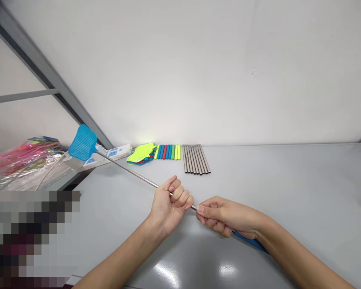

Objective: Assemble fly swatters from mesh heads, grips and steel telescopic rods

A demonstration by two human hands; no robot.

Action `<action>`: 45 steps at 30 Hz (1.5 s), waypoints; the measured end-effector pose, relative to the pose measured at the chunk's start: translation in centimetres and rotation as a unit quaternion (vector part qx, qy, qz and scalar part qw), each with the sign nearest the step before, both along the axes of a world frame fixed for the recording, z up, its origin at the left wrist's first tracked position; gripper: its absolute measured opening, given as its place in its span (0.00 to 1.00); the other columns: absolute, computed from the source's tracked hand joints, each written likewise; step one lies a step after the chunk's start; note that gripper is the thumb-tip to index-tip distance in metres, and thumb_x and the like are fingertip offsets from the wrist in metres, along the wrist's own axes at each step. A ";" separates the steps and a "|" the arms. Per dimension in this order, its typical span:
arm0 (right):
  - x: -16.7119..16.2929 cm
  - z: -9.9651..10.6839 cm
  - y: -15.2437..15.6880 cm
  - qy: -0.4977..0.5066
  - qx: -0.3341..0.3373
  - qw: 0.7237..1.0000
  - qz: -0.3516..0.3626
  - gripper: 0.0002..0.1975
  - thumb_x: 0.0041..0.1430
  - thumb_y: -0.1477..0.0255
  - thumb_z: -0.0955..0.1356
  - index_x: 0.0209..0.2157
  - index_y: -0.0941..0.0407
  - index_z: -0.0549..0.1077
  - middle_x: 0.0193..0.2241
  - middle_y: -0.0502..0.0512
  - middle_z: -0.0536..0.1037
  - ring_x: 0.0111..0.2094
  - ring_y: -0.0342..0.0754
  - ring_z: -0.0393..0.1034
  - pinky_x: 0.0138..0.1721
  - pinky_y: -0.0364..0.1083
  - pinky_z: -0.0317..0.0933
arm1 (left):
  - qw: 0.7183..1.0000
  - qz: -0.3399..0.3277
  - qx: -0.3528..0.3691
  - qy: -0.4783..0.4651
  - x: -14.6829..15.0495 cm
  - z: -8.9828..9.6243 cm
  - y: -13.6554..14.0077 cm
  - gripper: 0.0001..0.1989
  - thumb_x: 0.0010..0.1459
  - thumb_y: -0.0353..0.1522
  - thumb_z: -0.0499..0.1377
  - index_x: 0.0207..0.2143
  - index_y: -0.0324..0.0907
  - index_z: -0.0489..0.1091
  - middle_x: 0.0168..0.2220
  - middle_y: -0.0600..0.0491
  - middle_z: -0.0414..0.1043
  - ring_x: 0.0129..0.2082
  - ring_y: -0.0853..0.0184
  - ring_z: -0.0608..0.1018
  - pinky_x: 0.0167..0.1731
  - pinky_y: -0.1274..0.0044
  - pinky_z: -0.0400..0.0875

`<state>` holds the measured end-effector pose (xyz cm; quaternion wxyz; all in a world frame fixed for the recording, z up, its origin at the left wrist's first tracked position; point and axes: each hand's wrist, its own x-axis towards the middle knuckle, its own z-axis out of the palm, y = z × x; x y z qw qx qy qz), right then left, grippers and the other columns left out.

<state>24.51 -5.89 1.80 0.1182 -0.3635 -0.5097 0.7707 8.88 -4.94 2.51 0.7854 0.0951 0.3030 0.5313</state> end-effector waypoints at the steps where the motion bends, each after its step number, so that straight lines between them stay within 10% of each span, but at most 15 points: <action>1: 0.1 0.0 0.0 0.001 0.003 1.000 0.002 0.18 0.53 0.57 0.61 0.23 0.58 0.59 0.16 0.41 0.49 0.15 0.33 0.38 0.12 0.36 0.33 | 1.000 0.002 0.002 0.000 -0.1 0.0 0.0 0.17 0.56 0.32 0.44 0.15 0.42 0.45 0.10 0.62 0.34 0.11 0.74 0.45 0.14 0.79 0.46; 45: 3.4 -1.4 2.0 -0.015 0.006 0.998 0.061 0.15 0.57 0.63 0.60 0.26 0.60 0.65 0.14 0.41 0.48 0.14 0.34 0.37 0.13 0.38 0.32 | 0.995 0.038 0.082 -0.036 -0.7 -0.8 0.1 0.15 0.54 0.30 0.49 0.16 0.40 0.52 0.11 0.61 0.41 0.12 0.76 0.48 0.16 0.80 0.49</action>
